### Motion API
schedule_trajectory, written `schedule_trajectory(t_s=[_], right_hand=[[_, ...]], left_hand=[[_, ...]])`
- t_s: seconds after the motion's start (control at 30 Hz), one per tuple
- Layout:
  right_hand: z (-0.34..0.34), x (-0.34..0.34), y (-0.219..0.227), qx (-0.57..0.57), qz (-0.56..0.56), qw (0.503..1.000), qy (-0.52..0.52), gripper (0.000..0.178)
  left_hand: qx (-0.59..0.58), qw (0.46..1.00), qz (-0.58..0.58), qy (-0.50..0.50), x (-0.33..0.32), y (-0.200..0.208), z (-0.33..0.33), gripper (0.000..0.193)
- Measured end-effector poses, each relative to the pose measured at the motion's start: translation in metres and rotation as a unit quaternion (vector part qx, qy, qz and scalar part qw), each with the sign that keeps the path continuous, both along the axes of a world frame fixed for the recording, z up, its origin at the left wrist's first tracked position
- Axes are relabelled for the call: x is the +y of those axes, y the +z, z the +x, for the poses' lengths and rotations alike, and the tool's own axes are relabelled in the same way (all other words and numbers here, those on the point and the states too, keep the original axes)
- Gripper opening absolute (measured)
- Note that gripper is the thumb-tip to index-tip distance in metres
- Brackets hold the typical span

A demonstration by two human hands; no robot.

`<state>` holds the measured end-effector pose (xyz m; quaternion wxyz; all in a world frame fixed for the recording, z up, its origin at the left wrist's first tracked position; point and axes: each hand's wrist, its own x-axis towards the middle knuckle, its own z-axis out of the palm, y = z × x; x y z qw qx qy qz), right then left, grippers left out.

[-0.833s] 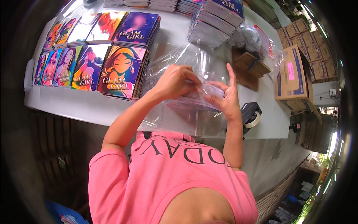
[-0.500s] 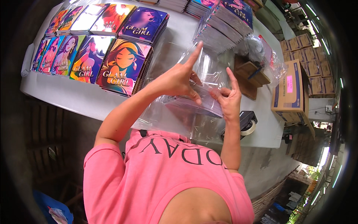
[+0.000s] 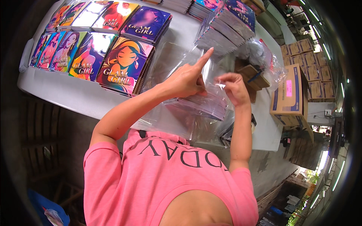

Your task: The person gathers notebooks into stacks, places each stack into a clear plastic sleeve, and seals the sleeves with tape.

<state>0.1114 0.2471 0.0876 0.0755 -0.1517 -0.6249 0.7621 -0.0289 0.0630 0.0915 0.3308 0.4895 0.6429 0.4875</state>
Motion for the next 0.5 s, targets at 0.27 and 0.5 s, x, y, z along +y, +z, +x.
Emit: schedule_trajectory(t_s=[0.27, 0.5], right_hand=[[0.006, -0.029, 0.048, 0.174, -0.059, 0.958, -0.220, 0.048], [0.034, -0.043, 0.006, -0.134, 0.207, 0.969, -0.036, 0.043]], left_hand=[[0.079, 0.997, 0.014, -0.012, 0.003, 0.007, 0.001, 0.106], [0.057, 0.997, 0.043, 0.008, 0.006, -0.009, -0.004, 0.101]])
